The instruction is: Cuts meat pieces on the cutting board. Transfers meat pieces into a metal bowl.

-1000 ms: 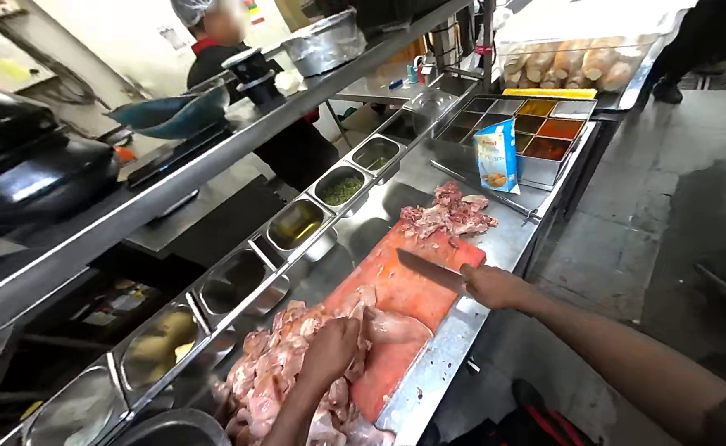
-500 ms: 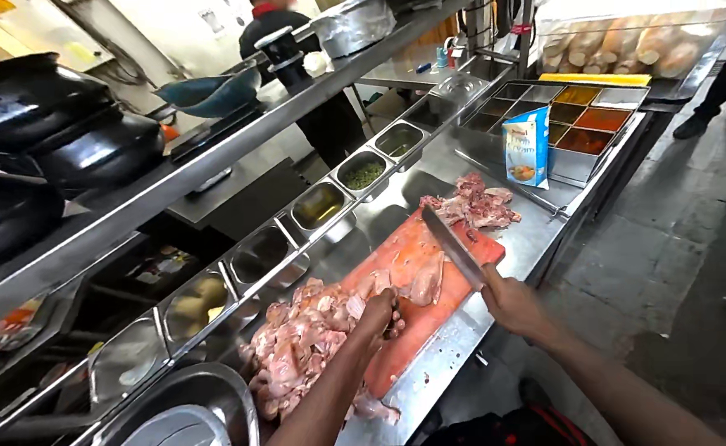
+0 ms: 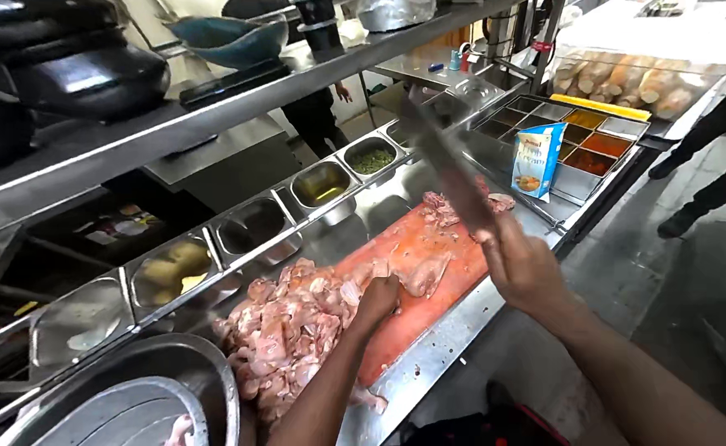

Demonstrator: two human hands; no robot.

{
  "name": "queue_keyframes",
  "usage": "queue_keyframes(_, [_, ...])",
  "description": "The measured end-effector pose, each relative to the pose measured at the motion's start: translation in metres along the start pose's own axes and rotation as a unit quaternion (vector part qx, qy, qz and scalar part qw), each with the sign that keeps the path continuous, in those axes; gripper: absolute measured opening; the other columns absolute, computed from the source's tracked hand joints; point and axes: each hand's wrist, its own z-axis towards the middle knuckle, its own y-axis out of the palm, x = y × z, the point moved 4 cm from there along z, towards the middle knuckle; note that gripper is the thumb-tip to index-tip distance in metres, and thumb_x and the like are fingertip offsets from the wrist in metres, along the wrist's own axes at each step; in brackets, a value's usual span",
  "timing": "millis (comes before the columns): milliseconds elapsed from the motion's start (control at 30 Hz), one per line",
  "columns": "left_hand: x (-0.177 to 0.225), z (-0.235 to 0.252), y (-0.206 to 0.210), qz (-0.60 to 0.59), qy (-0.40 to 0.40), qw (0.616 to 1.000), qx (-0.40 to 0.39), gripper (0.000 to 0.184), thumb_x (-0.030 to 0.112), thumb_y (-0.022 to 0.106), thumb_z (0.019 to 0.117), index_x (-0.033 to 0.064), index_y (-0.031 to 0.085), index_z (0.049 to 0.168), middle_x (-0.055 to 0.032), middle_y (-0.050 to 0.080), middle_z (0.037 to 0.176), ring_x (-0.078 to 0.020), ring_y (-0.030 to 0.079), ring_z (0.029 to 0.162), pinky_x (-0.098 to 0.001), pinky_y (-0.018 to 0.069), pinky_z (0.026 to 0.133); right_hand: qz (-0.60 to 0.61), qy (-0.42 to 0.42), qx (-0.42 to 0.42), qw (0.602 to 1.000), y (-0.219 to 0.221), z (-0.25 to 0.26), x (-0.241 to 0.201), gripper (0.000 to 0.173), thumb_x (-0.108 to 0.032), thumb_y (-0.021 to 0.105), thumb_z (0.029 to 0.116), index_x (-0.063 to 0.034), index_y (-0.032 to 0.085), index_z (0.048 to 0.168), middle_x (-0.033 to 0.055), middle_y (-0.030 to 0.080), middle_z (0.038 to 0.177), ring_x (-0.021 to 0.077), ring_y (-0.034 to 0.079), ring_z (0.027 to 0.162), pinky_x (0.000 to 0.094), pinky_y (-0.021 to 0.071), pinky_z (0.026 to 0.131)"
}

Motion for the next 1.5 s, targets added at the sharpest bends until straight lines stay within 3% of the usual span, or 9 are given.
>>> queue_keyframes(100, [-0.001,0.001,0.001,-0.006,-0.001,1.000,-0.006,0.053,0.038,0.031,0.1116,0.0029,0.063,0.089,-0.0079,0.061,0.070,-0.0186,0.060,0.060,-0.0373,0.0523,0.060,0.019,0.018,0.092,0.995,0.024,-0.007,-0.007,0.039,-0.032,0.040,0.1102,0.0043,0.052,0.120,0.0073,0.060,0.066,0.0203,0.062,0.052,0.0409,0.0539,0.045])
queue_keyframes(167, [0.001,0.004,0.000,0.021,0.006,1.000,-0.010,0.056,0.040,0.030,0.1116,0.0016,0.065,0.093,-0.0107,0.062,0.077,-0.0226,0.062,0.067,-0.0432,0.0535,0.067,-0.040,0.097,-0.162,0.981,0.080,-0.043,0.013,0.032,-0.022,0.042,0.1058,0.0033,0.051,0.123,0.0136,0.064,0.073,0.0313,0.069,0.064,0.0497,0.0584,0.058])
queue_keyframes(233, [-0.005,0.001,0.003,0.055,0.002,0.998,-0.010,0.056,0.041,0.031,0.1109,0.0003,0.069,0.101,-0.0157,0.068,0.087,-0.0283,0.068,0.079,-0.0505,0.0561,0.077,-0.075,0.208,-0.473,0.853,0.131,-0.072,0.029,0.040,-0.016,0.050,0.1023,-0.0038,0.041,0.139,0.0228,0.068,0.105,0.0430,0.070,0.099,0.0604,0.0561,0.083])
queue_keyframes(300, [-0.004,0.002,-0.001,0.038,0.012,0.999,-0.001,0.055,0.039,0.032,0.1119,-0.0015,0.068,0.104,-0.0174,0.067,0.089,-0.0295,0.067,0.080,-0.0511,0.0558,0.079,-0.092,0.227,-0.549,0.799,0.148,-0.061,0.033,0.047,-0.015,0.057,0.1005,-0.0040,0.040,0.143,0.0250,0.066,0.117,0.0450,0.067,0.109,0.0622,0.0540,0.089])
queue_keyframes(500, [-0.023,-0.008,-0.009,-0.013,-0.002,1.000,0.024,0.054,0.035,0.030,0.1125,0.0005,0.066,0.090,-0.0120,0.062,0.077,-0.0240,0.061,0.069,-0.0445,0.0536,0.069,-0.113,0.219,-0.557,0.793,0.142,-0.066,0.033,0.045,-0.014,0.064,0.0962,-0.0055,0.043,0.135,0.0212,0.067,0.111,0.0411,0.070,0.104,0.0588,0.0569,0.084])
queue_keyframes(833, [-0.031,-0.011,-0.024,-0.041,-0.042,0.998,0.025,0.053,0.038,0.030,0.1125,0.0006,0.065,0.097,-0.0095,0.060,0.076,-0.0204,0.060,0.065,-0.0394,0.0539,0.063,-0.123,0.246,-0.609,0.744,0.056,-0.111,0.046,0.037,-0.014,0.051,0.1023,-0.0033,0.040,0.136,0.0255,0.065,0.107,0.0451,0.069,0.101,0.0613,0.0559,0.083])
queue_keyframes(1067, [-0.027,-0.017,-0.018,-0.094,-0.053,0.994,-0.025,0.049,0.038,0.030,0.1129,0.0035,0.059,0.095,-0.0037,0.052,0.067,-0.0137,0.052,0.051,-0.0292,0.0486,0.051,-0.119,0.238,-0.540,0.798,0.072,-0.096,0.044,0.034,-0.025,0.046,0.1065,-0.0092,0.047,0.137,0.0210,0.068,0.103,0.0418,0.070,0.098,0.0594,0.0552,0.083])
queue_keyframes(1200, [-0.017,-0.018,-0.016,-0.065,-0.040,0.997,-0.023,0.048,0.037,0.031,0.1125,0.0034,0.061,0.095,-0.0046,0.055,0.070,-0.0144,0.054,0.056,-0.0308,0.0497,0.056,-0.132,0.221,-0.477,0.840,0.079,-0.084,0.000,0.033,-0.025,0.041,0.1085,-0.0111,0.046,0.138,0.0187,0.069,0.097,0.0400,0.071,0.095,0.0565,0.0563,0.081])
queue_keyframes(1500, [-0.026,-0.009,-0.033,-0.031,-0.020,0.999,-0.026,0.051,0.039,0.033,0.1118,0.0040,0.062,0.089,-0.0058,0.056,0.071,-0.0158,0.054,0.060,-0.0339,0.0492,0.060,-0.147,0.135,-0.449,0.871,0.103,-0.053,0.017,0.026,-0.025,0.047,0.1068,-0.0129,0.048,0.130,0.0127,0.068,0.084,0.0352,0.072,0.083,0.0522,0.0578,0.072])
